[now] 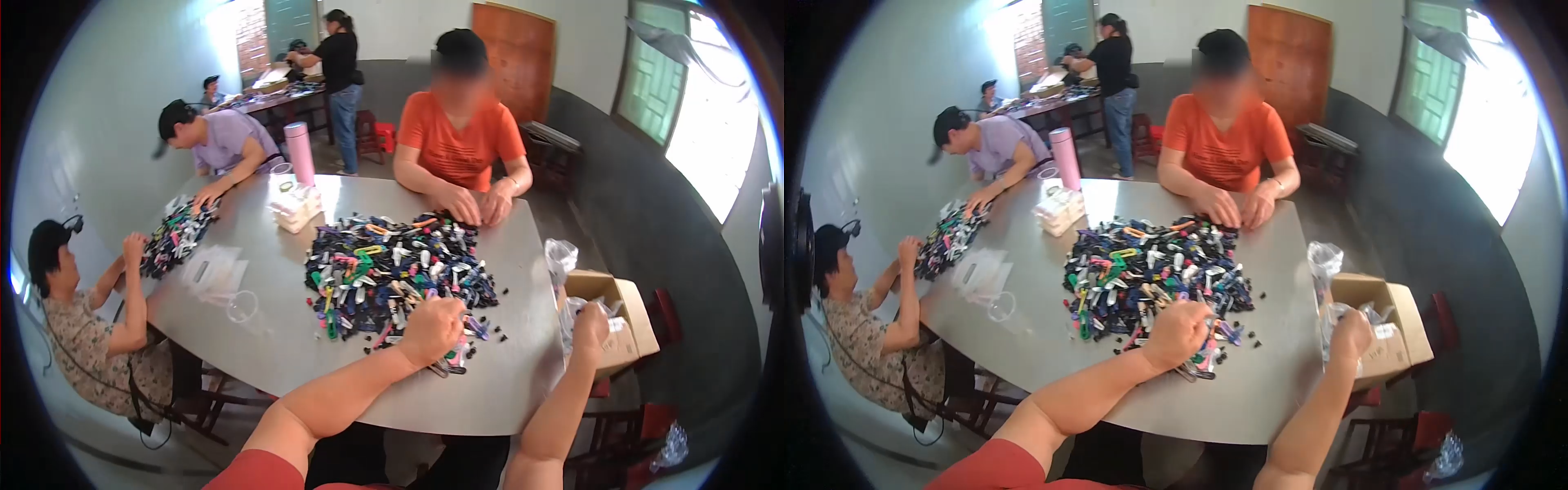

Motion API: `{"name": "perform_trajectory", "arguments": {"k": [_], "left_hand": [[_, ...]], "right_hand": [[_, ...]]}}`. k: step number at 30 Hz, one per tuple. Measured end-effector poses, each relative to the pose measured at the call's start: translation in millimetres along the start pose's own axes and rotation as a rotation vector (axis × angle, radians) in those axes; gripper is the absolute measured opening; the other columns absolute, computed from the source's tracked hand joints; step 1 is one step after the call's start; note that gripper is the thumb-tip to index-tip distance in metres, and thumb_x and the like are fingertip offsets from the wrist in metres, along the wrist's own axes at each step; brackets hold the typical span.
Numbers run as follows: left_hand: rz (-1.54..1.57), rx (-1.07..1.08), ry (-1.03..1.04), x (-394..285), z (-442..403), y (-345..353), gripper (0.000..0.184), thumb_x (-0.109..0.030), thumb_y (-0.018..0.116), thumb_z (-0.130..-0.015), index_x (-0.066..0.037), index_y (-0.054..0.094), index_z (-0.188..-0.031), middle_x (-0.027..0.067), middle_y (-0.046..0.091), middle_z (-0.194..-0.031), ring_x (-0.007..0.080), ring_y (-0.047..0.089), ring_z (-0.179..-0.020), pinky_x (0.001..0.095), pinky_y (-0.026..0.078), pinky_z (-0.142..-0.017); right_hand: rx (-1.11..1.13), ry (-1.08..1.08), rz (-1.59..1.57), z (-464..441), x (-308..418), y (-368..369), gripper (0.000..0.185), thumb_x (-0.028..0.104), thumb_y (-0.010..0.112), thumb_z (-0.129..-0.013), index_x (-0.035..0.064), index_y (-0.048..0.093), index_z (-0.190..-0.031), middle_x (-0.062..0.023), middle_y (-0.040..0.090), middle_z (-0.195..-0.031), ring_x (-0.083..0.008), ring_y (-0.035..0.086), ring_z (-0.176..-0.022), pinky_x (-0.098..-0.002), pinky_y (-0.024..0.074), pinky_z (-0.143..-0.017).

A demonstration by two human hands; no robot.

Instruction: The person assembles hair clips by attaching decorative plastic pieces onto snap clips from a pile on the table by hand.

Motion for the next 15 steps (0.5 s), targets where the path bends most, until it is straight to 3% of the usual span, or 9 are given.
{"name": "perform_trajectory", "arguments": {"k": [6,10,13,15], "left_hand": [[0.049,-0.007,0.036,-3,2,3,0.008,-0.004,0.061,-0.085,-0.006,0.062,-0.093,0.013,0.062,-0.08,0.0364,0.061,-0.078,0.0475,0.049,-0.07],[0.06,0.001,0.02,-2,3,5,0.006,-0.004,0.061,-0.086,-0.006,0.061,-0.092,0.0125,0.061,-0.081,0.0352,0.061,-0.08,0.047,0.05,-0.07],[0.027,0.013,0.017,3,4,7,0.005,-0.006,0.06,-0.087,-0.005,0.061,-0.092,0.0124,0.062,-0.084,0.0345,0.062,-0.083,0.0468,0.051,-0.073],[0.021,0.069,-0.007,5,5,10,0.008,-0.009,0.062,-0.085,-0.004,0.061,-0.092,0.0135,0.063,-0.088,0.0339,0.062,-0.087,0.0458,0.052,-0.078]], "right_hand": [[-0.037,0.026,-0.114,-7,-11,21,0.023,0.016,0.056,-0.089,0.0063,0.077,-0.088,-0.0175,0.074,-0.097,-0.0373,0.071,-0.095,-0.0474,0.0557,-0.082],[-0.127,-0.103,-0.105,-3,-3,18,0.021,0.015,0.058,-0.09,0.0052,0.076,-0.089,-0.0167,0.073,-0.095,-0.0376,0.07,-0.091,-0.0473,0.0548,-0.08],[-0.326,-0.271,-0.397,8,34,-3,0.013,0.013,0.064,-0.093,0.0033,0.072,-0.09,-0.0143,0.069,-0.088,-0.0349,0.068,-0.083,-0.0466,0.0525,-0.074],[-0.175,-0.44,-0.621,30,74,-22,0.01,0.011,0.066,-0.092,0.0026,0.071,-0.089,-0.0143,0.068,-0.086,-0.0342,0.067,-0.081,-0.0449,0.0515,-0.073]]}}
Point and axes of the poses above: each hand's wrist, its own z-axis away from the middle knuckle, its own y-axis out of the palm, x = y × z, the point moved 1 cm from there along -z, towards the middle knuckle
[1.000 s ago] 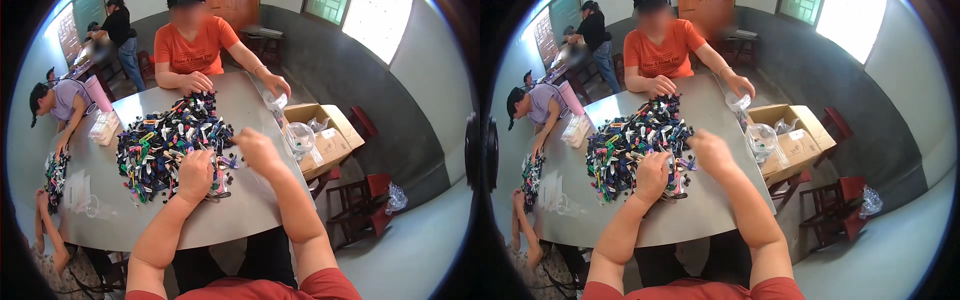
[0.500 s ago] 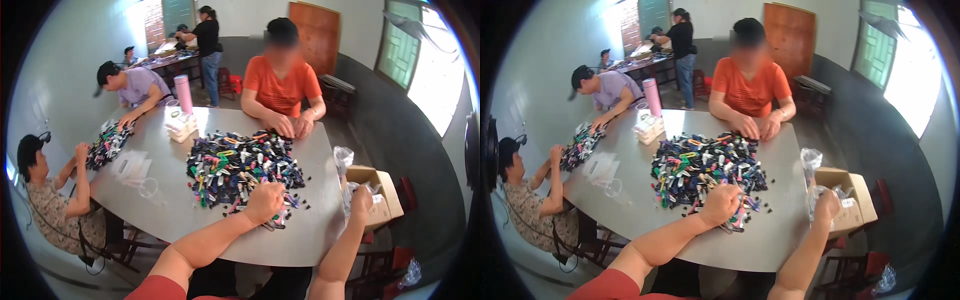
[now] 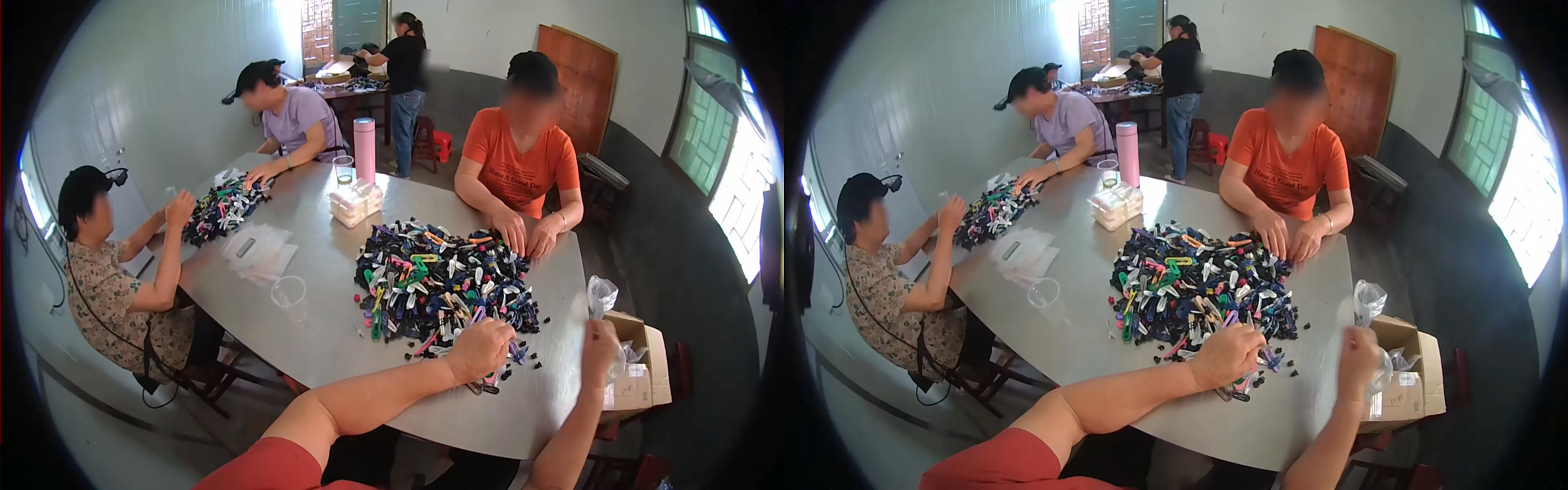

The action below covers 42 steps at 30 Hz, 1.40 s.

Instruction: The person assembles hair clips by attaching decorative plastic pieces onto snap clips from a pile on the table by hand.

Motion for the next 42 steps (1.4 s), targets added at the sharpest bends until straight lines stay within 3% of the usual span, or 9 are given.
{"name": "perform_trajectory", "arguments": {"k": [5,13,18,22,25,30,33,38,42], "left_hand": [[-0.187,-0.01,0.168,2,-1,-6,0.01,-0.011,0.064,-0.084,-0.004,0.06,-0.09,0.014,0.06,-0.088,0.034,0.06,-0.089,0.0456,0.048,-0.078],[-0.248,-0.003,0.173,-4,-9,-8,0.015,-0.015,0.064,-0.091,-0.005,0.057,-0.082,0.0129,0.058,-0.083,0.0346,0.058,-0.081,0.047,0.048,-0.074],[-0.281,0.037,0.128,-7,-6,-11,0.031,-0.022,0.077,-0.082,-0.003,0.064,-0.102,0.0123,0.057,-0.09,0.0345,0.062,-0.091,0.0448,0.052,-0.08],[-0.331,0.459,-0.175,-47,-8,-50,0.067,-0.034,0.09,-0.065,-0.008,0.062,-0.121,0.0133,0.053,-0.111,0.0336,0.064,-0.102,0.0448,0.056,-0.082],[-0.345,0.594,-0.059,-34,4,-41,0.064,-0.033,0.089,-0.068,-0.011,0.063,-0.122,0.0141,0.053,-0.108,0.0343,0.065,-0.102,0.0443,0.056,-0.082],[-0.304,0.429,-0.005,-15,2,-9,0.024,-0.014,0.075,-0.085,-0.009,0.063,-0.105,0.0126,0.054,-0.101,0.0319,0.063,-0.096,0.0436,0.054,-0.078],[-0.382,0.307,0.11,-3,-2,6,0.018,-0.011,0.069,-0.087,-0.008,0.064,-0.104,0.0126,0.057,-0.101,0.0305,0.065,-0.094,0.041,0.056,-0.076],[-0.295,0.094,0.09,2,-14,-7,0.03,-0.009,0.068,-0.088,-0.005,0.062,-0.117,0.0117,0.061,-0.111,0.0331,0.064,-0.104,0.0418,0.054,-0.086],[-0.1,0.191,-0.022,13,-13,-23,0.03,-0.009,0.069,-0.087,-0.004,0.064,-0.116,0.0127,0.061,-0.113,0.0337,0.064,-0.104,0.0432,0.054,-0.087]], "right_hand": [[0.446,-0.375,-0.334,34,92,28,0.016,0.006,0.068,-0.087,0.0042,0.073,-0.103,-0.0151,0.068,-0.098,-0.0355,0.067,-0.088,-0.0428,0.0553,-0.078],[0.356,-0.398,-0.227,41,90,39,0.018,0.008,0.07,-0.084,0.0091,0.072,-0.102,-0.0108,0.062,-0.088,-0.0332,0.066,-0.083,-0.043,0.0544,-0.071],[0.395,-0.424,-0.102,36,76,33,0.018,0.007,0.066,-0.084,0.0122,0.072,-0.1,-0.0086,0.064,-0.087,-0.0313,0.066,-0.081,-0.0414,0.0546,-0.072],[0.123,-0.12,0.332,9,28,-4,0.013,0.01,0.066,-0.088,0.0127,0.075,-0.097,-0.0085,0.069,-0.095,-0.0303,0.069,-0.085,-0.0403,0.0557,-0.073],[-0.14,0.085,0.173,-5,0,-38,0.013,0.014,0.069,-0.09,0.0066,0.077,-0.097,-0.0124,0.072,-0.095,-0.032,0.07,-0.081,-0.0398,0.0559,-0.076],[-0.219,0.111,0.19,-5,-25,-53,0.016,0.014,0.067,-0.093,0.0034,0.076,-0.101,-0.0157,0.073,-0.093,-0.0314,0.07,-0.078,-0.0385,0.0543,-0.074],[-0.222,0.139,0.21,-4,-33,-60,0.017,0.016,0.067,-0.092,0.0047,0.076,-0.101,-0.0158,0.074,-0.091,-0.0326,0.071,-0.08,-0.0397,0.0546,-0.075],[-0.106,0.383,0.508,-3,-53,-71,0.02,0.023,0.067,-0.091,0.009,0.078,-0.101,-0.0153,0.075,-0.094,-0.0346,0.072,-0.085,-0.0429,0.0562,-0.08],[0.047,0.444,0.51,-1,-62,-52,0.022,0.025,0.066,-0.092,0.009,0.079,-0.1,-0.0132,0.075,-0.102,-0.032,0.071,-0.094,-0.0418,0.0555,-0.084]]}}
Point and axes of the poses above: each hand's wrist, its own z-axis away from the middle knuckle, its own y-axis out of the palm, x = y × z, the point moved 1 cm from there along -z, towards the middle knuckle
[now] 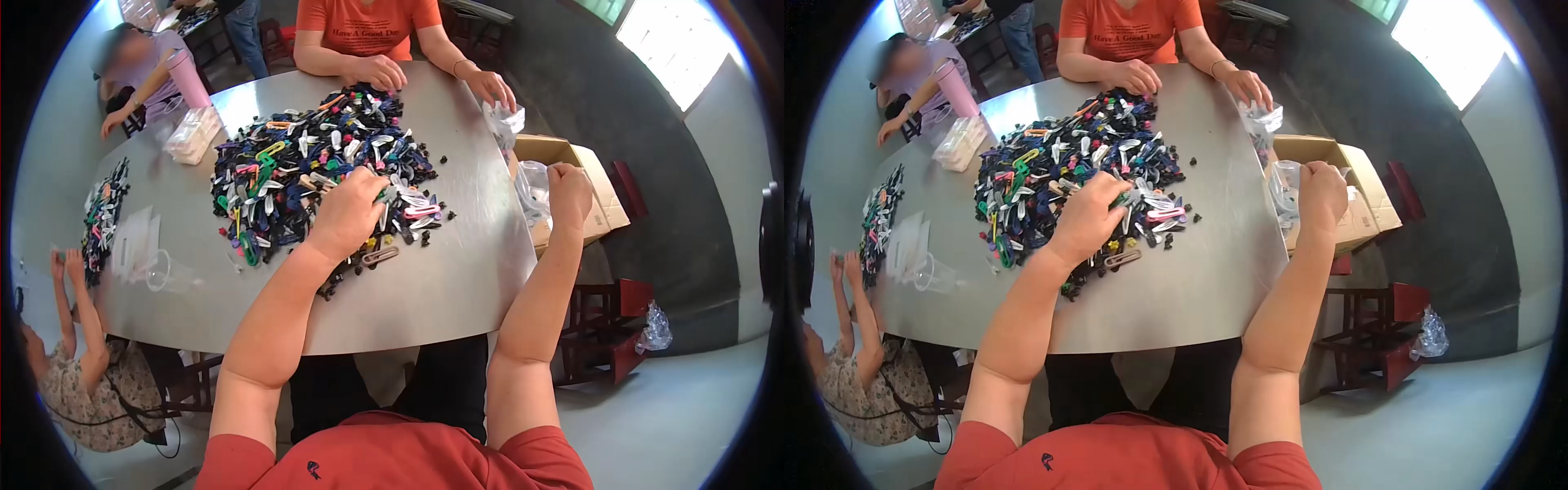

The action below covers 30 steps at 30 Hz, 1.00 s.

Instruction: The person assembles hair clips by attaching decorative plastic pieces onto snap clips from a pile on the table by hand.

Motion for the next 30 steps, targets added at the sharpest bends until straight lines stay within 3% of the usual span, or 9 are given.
{"name": "perform_trajectory", "arguments": {"k": [4,7,9,13,16,19,25,27,30], "left_hand": [[-0.013,0.072,-0.019,-5,2,-8,0.042,-0.013,0.074,-0.081,-0.006,0.066,-0.121,0.0122,0.062,-0.107,0.0334,0.065,-0.1,0.044,0.054,-0.085],[-0.133,0.017,0.104,-24,2,-10,0.044,-0.018,0.079,-0.077,-0.008,0.068,-0.119,0.0103,0.062,-0.11,0.0318,0.061,-0.102,0.0421,0.05,-0.09],[-0.118,0.009,0.194,-30,9,8,0.039,-0.023,0.08,-0.077,-0.009,0.07,-0.113,0.0089,0.061,-0.112,0.0293,0.059,-0.103,0.0409,0.047,-0.092],[-0.291,0.052,0.352,-37,21,32,0.018,-0.024,0.071,-0.084,-0.012,0.074,-0.097,0.0057,0.063,-0.106,0.0231,0.059,-0.102,0.0379,0.044,-0.089],[-0.396,0.074,0.262,-34,19,30,0.011,-0.015,0.063,-0.084,-0.013,0.074,-0.081,0.0025,0.061,-0.097,0.0219,0.059,-0.097,0.0379,0.044,-0.083],[-0.475,0.085,0.163,-29,16,17,0.011,-0.015,0.063,-0.085,-0.014,0.074,-0.081,0.0029,0.06,-0.095,0.0222,0.059,-0.097,0.0382,0.045,-0.083],[-0.196,-0.122,0.073,-8,2,-15,0.006,-0.013,0.072,-0.083,-0.008,0.071,-0.082,0.0083,0.059,-0.092,0.0303,0.062,-0.088,0.0436,0.051,-0.077],[-0.201,-0.069,-0.115,-5,2,-29,0.012,-0.011,0.074,-0.082,-0.005,0.069,-0.09,0.0105,0.061,-0.095,0.0316,0.064,-0.091,0.0414,0.053,-0.08],[-0.251,0.227,-0.229,-16,6,-52,0.035,-0.024,0.083,-0.073,-0.006,0.067,-0.098,0.0123,0.06,-0.1,0.0328,0.064,-0.095,0.0427,0.053,-0.084]], "right_hand": [[-0.101,-0.204,-0.223,8,26,4,0.02,0.022,0.068,-0.091,0.0064,0.078,-0.099,-0.0126,0.074,-0.103,-0.0314,0.071,-0.091,-0.0398,0.0549,-0.083],[0.17,-0.48,-0.473,30,64,8,0.013,0.014,0.073,-0.085,0.0046,0.077,-0.094,-0.0134,0.072,-0.095,-0.0316,0.069,-0.087,-0.0392,0.0541,-0.08],[0.308,-0.6,-0.563,48,86,11,0.011,0.008,0.076,-0.082,0.0015,0.075,-0.092,-0.0134,0.071,-0.089,-0.0286,0.068,-0.08,-0.0358,0.0531,-0.076],[0.372,-0.689,-0.598,77,115,33,0.012,0.011,0.073,-0.087,0.004,0.076,-0.097,-0.0121,0.069,-0.094,-0.0325,0.069,-0.084,-0.0399,0.0545,-0.077],[0.397,-0.738,-0.551,87,124,44,0.014,0.013,0.072,-0.088,0.0057,0.076,-0.099,-0.0119,0.067,-0.095,-0.0337,0.068,-0.085,-0.0414,0.0545,-0.077],[0.424,-0.759,-0.493,87,124,44,0.015,0.014,0.072,-0.087,0.0065,0.076,-0.098,-0.0125,0.066,-0.094,-0.0351,0.067,-0.086,-0.0433,0.0542,-0.078],[0.445,-0.667,-0.46,85,121,45,0.015,0.012,0.069,-0.084,0.0048,0.075,-0.097,-0.014,0.065,-0.094,-0.0361,0.066,-0.088,-0.0442,0.0536,-0.078],[0.431,-0.667,-0.476,84,118,42,0.015,0.012,0.069,-0.085,0.0044,0.075,-0.096,-0.0142,0.065,-0.094,-0.036,0.066,-0.087,-0.0439,0.0535,-0.078],[0.413,-0.63,-0.518,82,116,37,0.013,0.011,0.068,-0.085,0.0036,0.075,-0.093,-0.0145,0.066,-0.093,-0.0359,0.066,-0.084,-0.0433,0.0533,-0.076]]}}
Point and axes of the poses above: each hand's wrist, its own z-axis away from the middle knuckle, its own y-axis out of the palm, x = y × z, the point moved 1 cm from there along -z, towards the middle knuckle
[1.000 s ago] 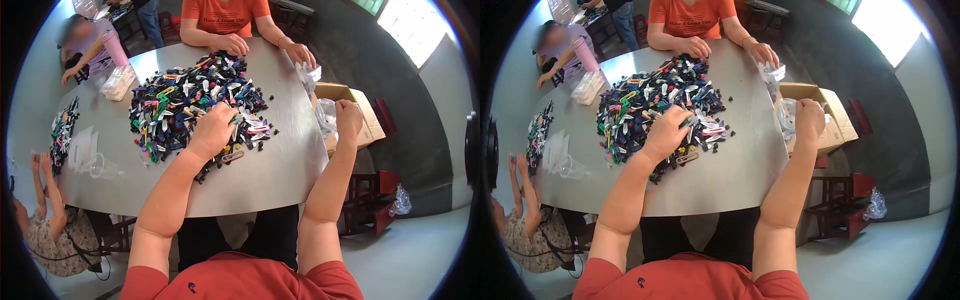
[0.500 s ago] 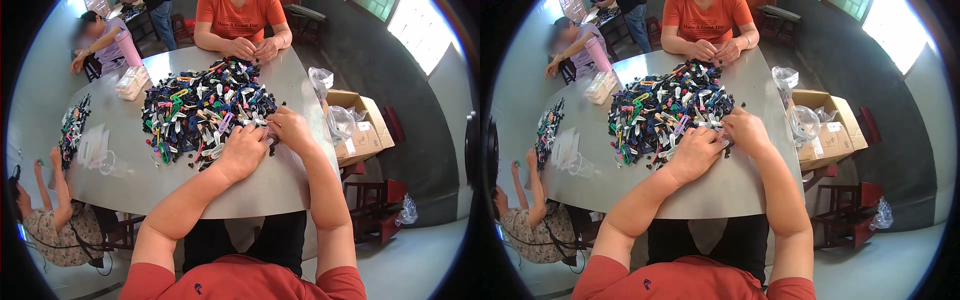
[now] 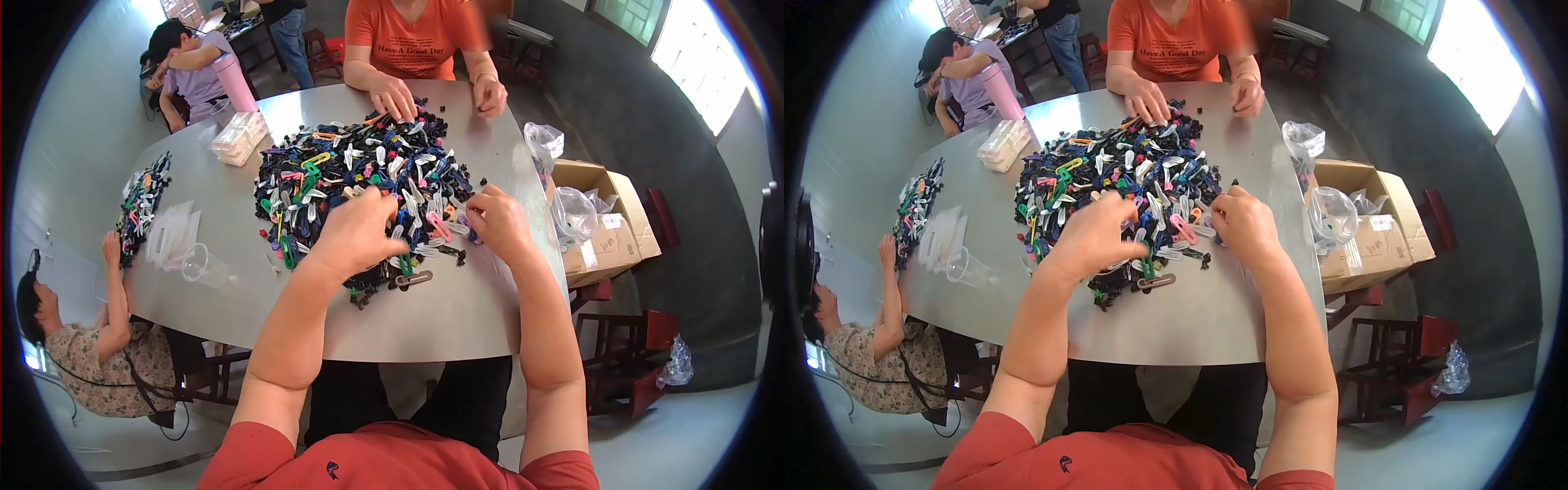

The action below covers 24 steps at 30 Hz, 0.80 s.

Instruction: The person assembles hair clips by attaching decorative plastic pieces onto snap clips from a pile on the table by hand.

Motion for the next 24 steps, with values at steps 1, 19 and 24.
{"name": "perform_trajectory", "arguments": {"k": [1,19,24], "left_hand": [[-0.039,0.154,-0.018,0,3,-1,0.042,-0.028,0.085,-0.07,-0.006,0.066,-0.1,0.013,0.06,-0.101,0.0334,0.064,-0.097,0.0433,0.053,-0.085],[0.307,-0.283,0.211,23,-24,49,0.007,-0.007,0.067,-0.082,-0.004,0.061,-0.084,0.0149,0.058,-0.089,0.0367,0.061,-0.086,0.0439,0.05,-0.077],[0.282,-0.397,0.283,10,-22,41,0.007,-0.001,0.061,-0.081,-0.003,0.054,-0.082,0.0145,0.056,-0.084,0.0361,0.057,-0.084,0.0454,0.047,-0.075]], "right_hand": [[-0.024,0.021,-0.032,-1,0,-1,0.013,0.011,0.068,-0.085,0.0032,0.075,-0.092,-0.0146,0.067,-0.093,-0.0359,0.067,-0.083,-0.0429,0.0532,-0.075],[-0.03,-0.069,-0.083,0,8,6,0.011,0.012,0.069,-0.083,0.0039,0.075,-0.088,-0.0157,0.068,-0.089,-0.0363,0.067,-0.08,-0.0429,0.0532,-0.073],[-0.02,-0.083,-0.114,2,12,9,0.012,0.011,0.07,-0.084,0.0033,0.075,-0.091,-0.0149,0.067,-0.088,-0.0338,0.068,-0.078,-0.0406,0.0534,-0.071]]}}
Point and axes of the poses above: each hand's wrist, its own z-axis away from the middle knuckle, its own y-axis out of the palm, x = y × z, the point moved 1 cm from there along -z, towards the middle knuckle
